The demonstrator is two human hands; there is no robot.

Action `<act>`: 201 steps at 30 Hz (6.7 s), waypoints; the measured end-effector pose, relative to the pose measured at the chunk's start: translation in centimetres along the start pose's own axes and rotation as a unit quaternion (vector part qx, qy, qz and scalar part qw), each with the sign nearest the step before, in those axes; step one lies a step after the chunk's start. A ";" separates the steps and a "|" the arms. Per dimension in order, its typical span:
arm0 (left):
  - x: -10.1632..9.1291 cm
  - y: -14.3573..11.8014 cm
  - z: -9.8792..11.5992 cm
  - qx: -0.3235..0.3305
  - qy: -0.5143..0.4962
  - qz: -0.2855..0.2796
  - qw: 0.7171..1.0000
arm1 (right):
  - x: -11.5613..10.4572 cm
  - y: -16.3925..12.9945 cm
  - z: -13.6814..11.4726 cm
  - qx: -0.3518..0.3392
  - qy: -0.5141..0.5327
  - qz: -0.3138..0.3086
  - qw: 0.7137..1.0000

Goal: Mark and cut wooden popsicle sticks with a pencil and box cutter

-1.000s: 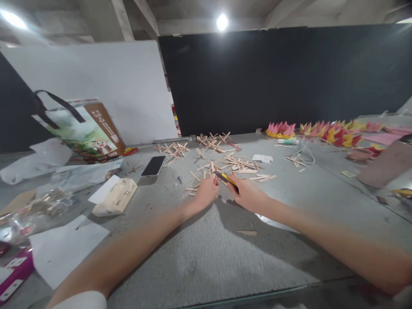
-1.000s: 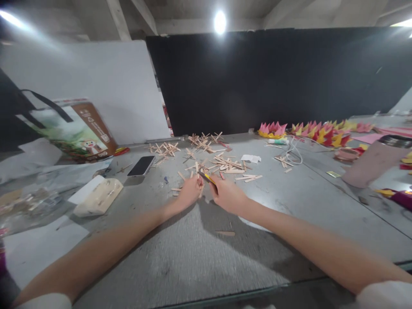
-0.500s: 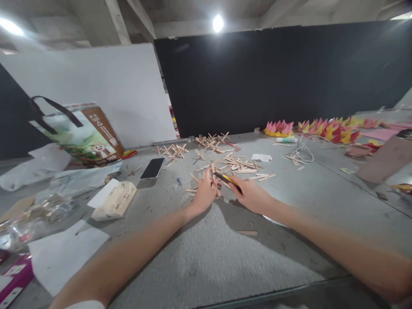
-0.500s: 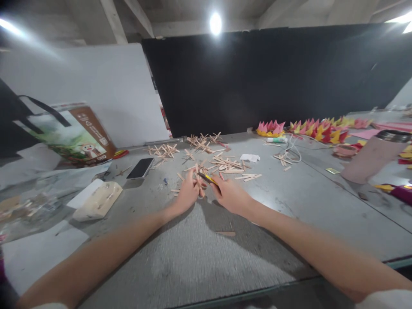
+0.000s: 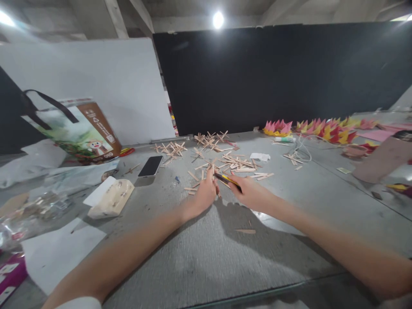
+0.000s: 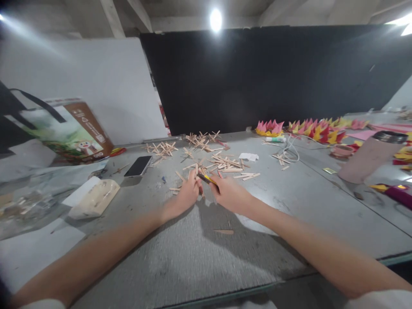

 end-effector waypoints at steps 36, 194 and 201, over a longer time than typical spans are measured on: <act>0.0 0.6 -1.3 -0.007 0.018 0.015 1.000 | -1.1 3.0 -0.7 0.046 0.029 -0.085 0.995; 0.9 -0.3 -0.9 -0.034 -0.274 -0.007 0.961 | 0.6 -0.5 0.5 -0.034 0.063 -0.003 0.997; 0.5 -0.1 -1.0 -0.042 -0.271 0.009 0.962 | 0.4 0.2 -0.1 -0.037 0.066 0.002 0.997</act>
Point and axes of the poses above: each hand's wrist, its own y-axis towards the middle knuckle, its own x-axis out of the palm, z = x × y, the point moved 8 cm from there along y, towards the middle knuckle, and after that the axes turned 5 degrees about x, right-handed, at the moved point
